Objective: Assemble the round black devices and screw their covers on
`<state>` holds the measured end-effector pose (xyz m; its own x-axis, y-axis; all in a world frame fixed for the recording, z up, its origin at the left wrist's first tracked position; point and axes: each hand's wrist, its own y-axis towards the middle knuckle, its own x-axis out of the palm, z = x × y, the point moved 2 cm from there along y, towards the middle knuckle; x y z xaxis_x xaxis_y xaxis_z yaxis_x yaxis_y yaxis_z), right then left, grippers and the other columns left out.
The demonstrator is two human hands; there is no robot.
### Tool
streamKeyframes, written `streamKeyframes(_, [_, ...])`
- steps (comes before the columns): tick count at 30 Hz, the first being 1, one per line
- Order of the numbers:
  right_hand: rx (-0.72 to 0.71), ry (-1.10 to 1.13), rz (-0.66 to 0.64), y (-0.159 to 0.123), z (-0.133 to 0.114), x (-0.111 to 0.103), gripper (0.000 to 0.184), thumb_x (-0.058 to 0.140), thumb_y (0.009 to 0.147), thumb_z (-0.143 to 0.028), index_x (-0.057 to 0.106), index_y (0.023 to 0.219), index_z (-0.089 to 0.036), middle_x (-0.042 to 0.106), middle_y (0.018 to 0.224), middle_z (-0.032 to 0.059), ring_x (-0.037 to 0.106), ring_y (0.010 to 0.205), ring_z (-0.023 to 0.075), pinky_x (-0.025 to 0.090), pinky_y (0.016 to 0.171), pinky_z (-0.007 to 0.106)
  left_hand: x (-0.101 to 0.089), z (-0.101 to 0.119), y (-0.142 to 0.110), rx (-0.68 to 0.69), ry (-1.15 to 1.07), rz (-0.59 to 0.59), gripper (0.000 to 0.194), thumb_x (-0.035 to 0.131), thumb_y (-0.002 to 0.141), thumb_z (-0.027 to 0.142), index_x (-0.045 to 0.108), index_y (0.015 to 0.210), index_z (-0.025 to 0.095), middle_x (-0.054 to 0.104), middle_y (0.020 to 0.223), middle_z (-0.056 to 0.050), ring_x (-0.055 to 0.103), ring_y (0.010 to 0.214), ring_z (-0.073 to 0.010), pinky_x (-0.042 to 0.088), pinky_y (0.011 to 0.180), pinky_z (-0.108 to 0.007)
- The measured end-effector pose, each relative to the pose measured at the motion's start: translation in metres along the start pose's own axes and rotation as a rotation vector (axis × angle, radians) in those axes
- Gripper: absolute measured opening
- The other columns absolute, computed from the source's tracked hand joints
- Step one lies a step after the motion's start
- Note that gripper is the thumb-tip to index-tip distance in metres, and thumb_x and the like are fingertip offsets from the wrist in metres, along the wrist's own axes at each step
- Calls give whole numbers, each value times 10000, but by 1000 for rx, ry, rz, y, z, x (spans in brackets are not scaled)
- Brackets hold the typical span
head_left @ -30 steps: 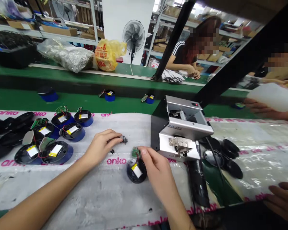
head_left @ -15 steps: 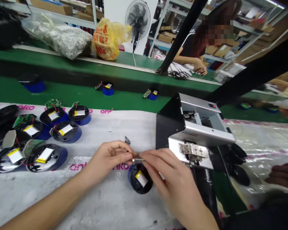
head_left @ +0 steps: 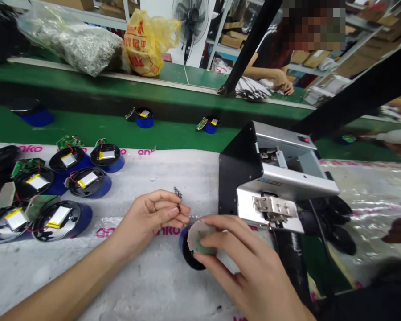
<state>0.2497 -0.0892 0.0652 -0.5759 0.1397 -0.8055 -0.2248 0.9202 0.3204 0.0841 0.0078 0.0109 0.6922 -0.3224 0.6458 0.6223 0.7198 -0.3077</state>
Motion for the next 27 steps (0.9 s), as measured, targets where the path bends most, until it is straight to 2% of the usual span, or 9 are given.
streamKeyframes(4, [8, -19, 88, -9, -5, 8, 237, 649, 913, -177, 581, 1132, -236, 606, 1217, 64, 599, 1107, 174, 567, 924, 291, -7, 1, -1, -30, -2, -65, 144, 895, 702, 242, 817, 809, 184, 815, 782, -37, 745, 643, -105, 597, 627, -151])
streamKeyframes(8, [25, -28, 122, -12, -9, 14, 252, 654, 910, -166, 595, 1149, -219, 596, 1260, 67, 582, 1149, 172, 550, 975, 277, -6, -2, -2, -38, 31, -71, 151, 899, 696, 257, 831, 807, 180, 796, 703, -18, 699, 593, -68, 561, 597, -115])
streamKeyframes(15, [23, -37, 122, -10, -8, 17, 231, 642, 927, -196, 594, 1152, -213, 623, 1254, 63, 576, 1174, 178, 570, 970, 284, -9, -3, -3, -14, 152, -86, 119, 877, 722, 279, 840, 817, 219, 768, 692, 4, 642, 601, -63, 535, 616, -138])
streamKeyframes(17, [25, -34, 91, -13, -7, 17, 229, 605, 943, -178, 595, 1168, -219, 625, 1278, 66, 572, 1197, 190, 581, 972, 299, -10, 0, -3, 16, 228, -104, 74, 846, 755, 240, 841, 829, 241, 762, 710, 9, 637, 614, -65, 530, 626, -142])
streamKeyframes(19, [25, -29, 11, -15, -6, 16, 270, 547, 963, -155, 585, 1220, -228, 599, 1348, 69, 548, 1250, 212, 579, 999, 336, -9, 6, -5, 53, 342, -116, 118, 809, 778, 179, 841, 849, 267, 756, 732, 15, 639, 632, -72, 531, 636, -149])
streamKeyframes(22, [-31, -69, -115, -16, -6, 12, 389, 544, 948, -109, 539, 1322, -218, 544, 1436, 65, 473, 1337, 250, 522, 1090, 415, -4, 14, -10, 90, 552, -118, 179, 769, 790, 125, 841, 850, 277, 748, 751, 12, 652, 674, -94, 535, 648, -161])
streamKeyframes(24, [-73, -116, -122, -14, -7, 7, 432, 578, 929, -98, 522, 1348, -190, 561, 1408, 78, 471, 1325, 256, 509, 1099, 425, 2, 17, -13, 94, 608, -102, 169, 761, 791, 132, 842, 837, 274, 747, 739, 9, 658, 672, -109, 541, 640, -176])
streamKeyframes(27, [-55, -146, -77, -11, -9, 0, 435, 564, 949, -138, 503, 1377, -192, 621, 1277, 91, 563, 1198, 220, 563, 1002, 362, 8, 21, -16, 61, 523, -93, 205, 768, 773, 158, 830, 912, 296, 752, 695, 23, 662, 616, -126, 559, 623, -219])
